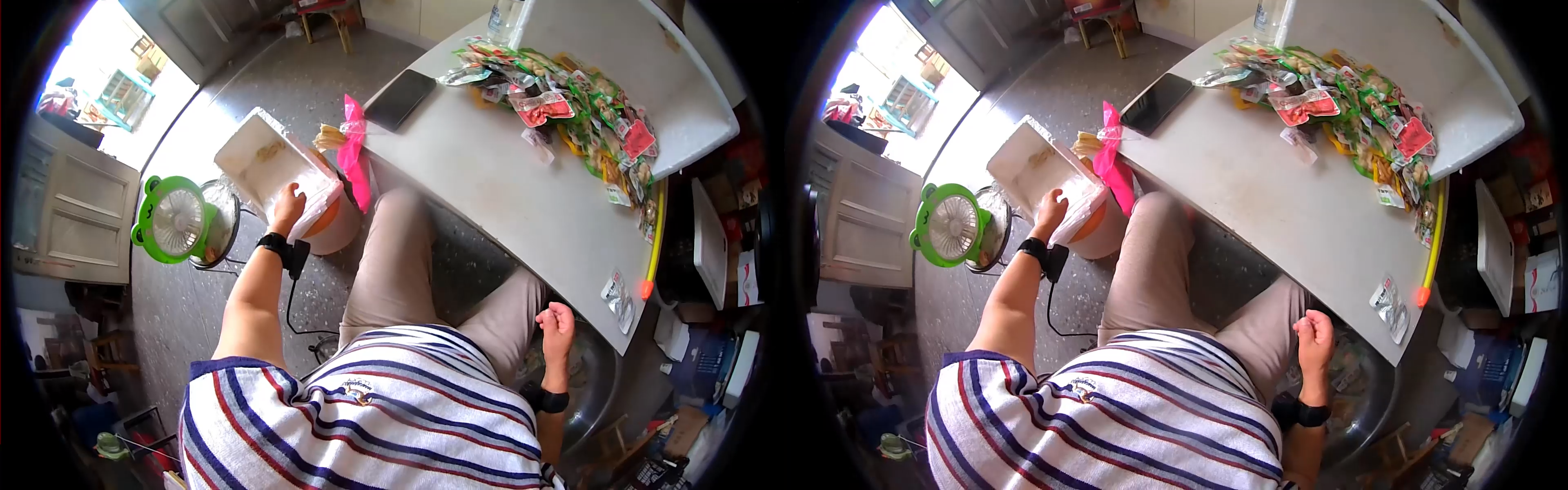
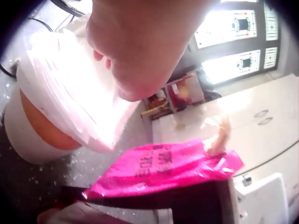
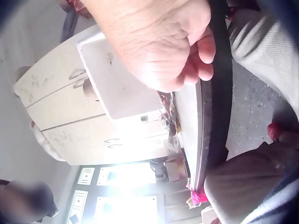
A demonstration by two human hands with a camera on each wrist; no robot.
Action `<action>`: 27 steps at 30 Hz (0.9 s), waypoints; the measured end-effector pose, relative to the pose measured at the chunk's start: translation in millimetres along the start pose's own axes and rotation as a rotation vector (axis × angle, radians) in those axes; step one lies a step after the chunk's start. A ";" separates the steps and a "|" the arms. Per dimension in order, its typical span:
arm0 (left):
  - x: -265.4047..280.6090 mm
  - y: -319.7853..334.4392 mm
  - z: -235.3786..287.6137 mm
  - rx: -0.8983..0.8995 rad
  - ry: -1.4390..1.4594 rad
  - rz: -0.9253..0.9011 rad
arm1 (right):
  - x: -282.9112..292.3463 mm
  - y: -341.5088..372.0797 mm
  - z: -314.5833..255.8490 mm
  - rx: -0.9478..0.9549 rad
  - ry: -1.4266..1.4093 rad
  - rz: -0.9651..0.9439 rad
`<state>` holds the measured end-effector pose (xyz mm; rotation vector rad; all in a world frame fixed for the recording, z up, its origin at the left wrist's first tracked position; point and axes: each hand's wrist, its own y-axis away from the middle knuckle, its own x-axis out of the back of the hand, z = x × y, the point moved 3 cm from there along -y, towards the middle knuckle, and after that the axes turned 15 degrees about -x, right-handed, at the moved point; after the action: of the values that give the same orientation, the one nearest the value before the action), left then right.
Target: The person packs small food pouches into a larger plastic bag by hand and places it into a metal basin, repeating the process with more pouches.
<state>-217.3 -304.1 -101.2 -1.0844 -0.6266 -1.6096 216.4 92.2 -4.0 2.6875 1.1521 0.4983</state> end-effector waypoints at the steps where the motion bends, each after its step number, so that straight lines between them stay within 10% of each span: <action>1: -2.3 -1.3 -9.6 0.033 -0.059 -0.081 | -5.2 -2.8 -0.1 0.001 0.018 -0.001; 13: -25.9 -15.7 -33.8 0.052 -0.271 -0.395 | -42.1 -22.8 5.3 -0.030 0.148 -0.046; 27: -7.5 -13.0 -46.8 0.020 0.217 -0.149 | -65.9 -27.9 -2.3 -0.027 0.117 -0.130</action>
<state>-244.9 -335.2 -127.4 -0.8498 -0.5883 -1.8167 154.4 63.4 -25.4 2.5699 1.3301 0.6522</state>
